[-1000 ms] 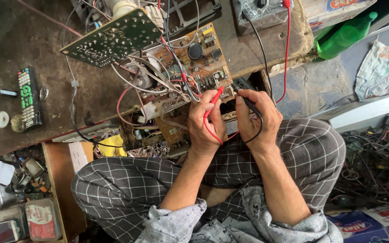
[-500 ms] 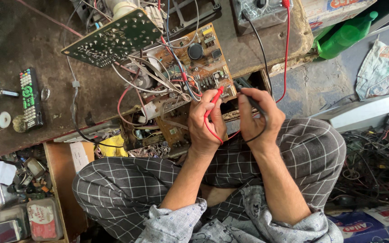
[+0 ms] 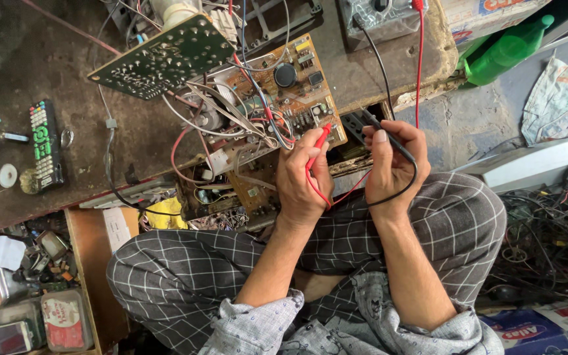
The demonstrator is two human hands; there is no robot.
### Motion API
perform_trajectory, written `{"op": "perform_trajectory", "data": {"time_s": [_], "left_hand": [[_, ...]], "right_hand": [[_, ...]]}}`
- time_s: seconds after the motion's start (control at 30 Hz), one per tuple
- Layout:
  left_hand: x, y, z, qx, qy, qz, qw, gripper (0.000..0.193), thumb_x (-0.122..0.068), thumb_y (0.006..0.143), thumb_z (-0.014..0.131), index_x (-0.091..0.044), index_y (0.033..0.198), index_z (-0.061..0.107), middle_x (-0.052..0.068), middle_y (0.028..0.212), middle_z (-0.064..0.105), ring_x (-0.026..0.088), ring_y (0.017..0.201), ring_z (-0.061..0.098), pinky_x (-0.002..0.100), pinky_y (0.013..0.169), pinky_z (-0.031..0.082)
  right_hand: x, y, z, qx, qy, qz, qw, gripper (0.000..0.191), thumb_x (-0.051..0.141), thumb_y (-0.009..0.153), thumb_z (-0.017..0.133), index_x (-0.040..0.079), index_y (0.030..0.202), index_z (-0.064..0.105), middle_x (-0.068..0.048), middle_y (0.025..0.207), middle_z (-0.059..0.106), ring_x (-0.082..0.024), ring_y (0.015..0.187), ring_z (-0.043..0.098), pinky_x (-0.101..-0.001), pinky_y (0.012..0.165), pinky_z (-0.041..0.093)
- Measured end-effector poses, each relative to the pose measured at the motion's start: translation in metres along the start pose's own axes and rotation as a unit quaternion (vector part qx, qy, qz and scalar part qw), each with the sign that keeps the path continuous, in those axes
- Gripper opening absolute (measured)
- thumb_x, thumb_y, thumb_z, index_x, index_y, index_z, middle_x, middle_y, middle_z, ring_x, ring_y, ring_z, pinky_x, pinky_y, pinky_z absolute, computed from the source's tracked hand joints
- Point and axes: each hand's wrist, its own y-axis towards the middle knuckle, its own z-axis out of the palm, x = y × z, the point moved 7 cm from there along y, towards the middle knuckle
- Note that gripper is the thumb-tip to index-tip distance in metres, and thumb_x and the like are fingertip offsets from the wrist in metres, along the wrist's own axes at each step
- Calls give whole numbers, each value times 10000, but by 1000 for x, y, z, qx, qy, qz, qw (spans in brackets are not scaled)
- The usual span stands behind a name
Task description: The person sits cross-legged on the floor holding a green circuit board on their lap and probes its solder points with red and black multimeter leads. They reposition the board, probe different components, and continue testing points on a second board connected to a multimeter on the workbench.
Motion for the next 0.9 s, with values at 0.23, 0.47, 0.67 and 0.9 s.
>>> {"op": "perform_trajectory", "data": {"time_s": [0.23,0.47,0.67,0.9], "left_hand": [[-1,0,3,14,9,-10,1000,353,96,995,670,-38,1179,399,185,1206,686,318,1090,732,393,948,598],[1,0,5,7,-7,-28,1000,328,97,1007,654,-30,1180,405,186,1222,679,324,1122,723,367,924,635],[2,-2,4,5,4,-16,1000,324,78,1009,650,-46,1184,407,181,1219,683,323,1096,735,388,931,611],[2,-2,3,2,15,-6,1000,343,88,996,665,-53,1176,410,174,1206,691,312,1089,739,402,951,577]], "right_hand": [[5,0,2,18,-8,-7,1000,163,49,1100,576,-28,1241,555,-154,1127,720,-172,1057,727,-292,939,597],[3,3,12,38,-18,5,999,208,84,1091,621,-31,1246,547,-147,1142,734,-154,1035,711,-284,922,587],[1,5,13,35,-28,-30,999,163,80,1118,603,-39,1223,569,-129,1109,713,-168,1053,720,-301,971,600],[-4,4,12,26,-55,-6,998,120,63,1102,602,-44,1157,585,-112,1027,711,-150,968,715,-281,887,588]]}}
